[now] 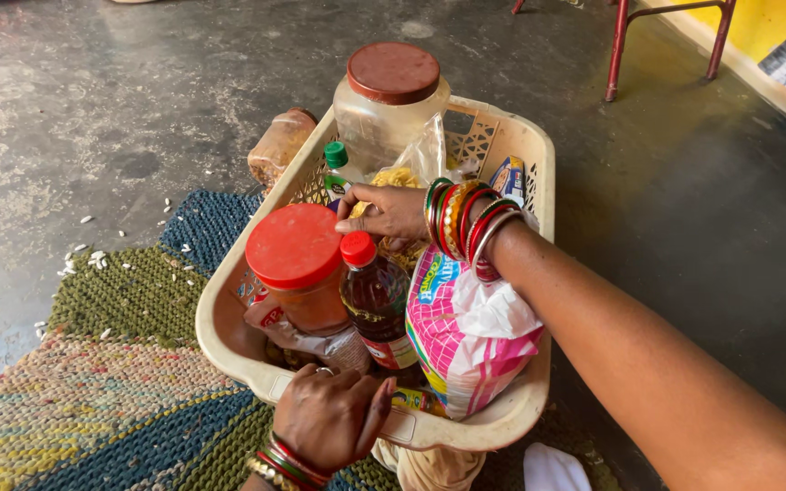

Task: The person sits on the floor and organizes groceries by placing various items into a plastic basket. They handle a biscuit box, a bag of rice, a bottle of oil, a jar of spices, and a bag of snacks, arranging them inside the basket.

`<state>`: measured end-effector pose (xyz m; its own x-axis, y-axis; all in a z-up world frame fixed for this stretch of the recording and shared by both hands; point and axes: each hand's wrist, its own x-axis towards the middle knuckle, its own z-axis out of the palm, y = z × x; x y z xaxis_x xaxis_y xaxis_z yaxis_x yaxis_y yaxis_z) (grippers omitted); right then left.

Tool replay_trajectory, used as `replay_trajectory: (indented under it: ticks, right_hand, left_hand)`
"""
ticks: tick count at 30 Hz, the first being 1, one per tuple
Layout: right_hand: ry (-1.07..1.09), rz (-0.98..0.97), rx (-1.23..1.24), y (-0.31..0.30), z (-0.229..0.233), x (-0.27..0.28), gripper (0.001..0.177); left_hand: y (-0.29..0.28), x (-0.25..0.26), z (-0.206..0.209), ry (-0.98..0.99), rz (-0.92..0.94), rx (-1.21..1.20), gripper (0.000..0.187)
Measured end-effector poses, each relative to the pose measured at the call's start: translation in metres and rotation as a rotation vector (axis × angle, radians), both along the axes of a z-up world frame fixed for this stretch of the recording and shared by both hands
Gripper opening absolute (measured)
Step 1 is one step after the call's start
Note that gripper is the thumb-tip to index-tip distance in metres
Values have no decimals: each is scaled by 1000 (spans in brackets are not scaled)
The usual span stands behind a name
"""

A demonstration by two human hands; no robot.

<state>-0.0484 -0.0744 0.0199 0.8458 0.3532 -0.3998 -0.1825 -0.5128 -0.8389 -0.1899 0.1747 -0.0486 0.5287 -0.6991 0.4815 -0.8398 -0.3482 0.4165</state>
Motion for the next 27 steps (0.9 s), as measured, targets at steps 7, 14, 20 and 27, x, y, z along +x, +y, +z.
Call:
replay_trajectory:
  ticks: [7, 14, 20, 27]
  right_hand:
    - [45, 12, -166, 17, 7, 18, 45]
    - [-79, 209, -113, 29, -21, 60, 47]
    - [-84, 100, -105, 34, -38, 76, 44]
    - [-234, -41, -72, 55, -58, 76, 42]
  left_hand:
    - [44, 44, -6, -14, -110, 52, 35]
    - [90, 109, 1, 83, -209, 391, 35]
    - [106, 147, 4, 101, -254, 525, 37]
    - [112, 164, 5, 112, -195, 675, 39]
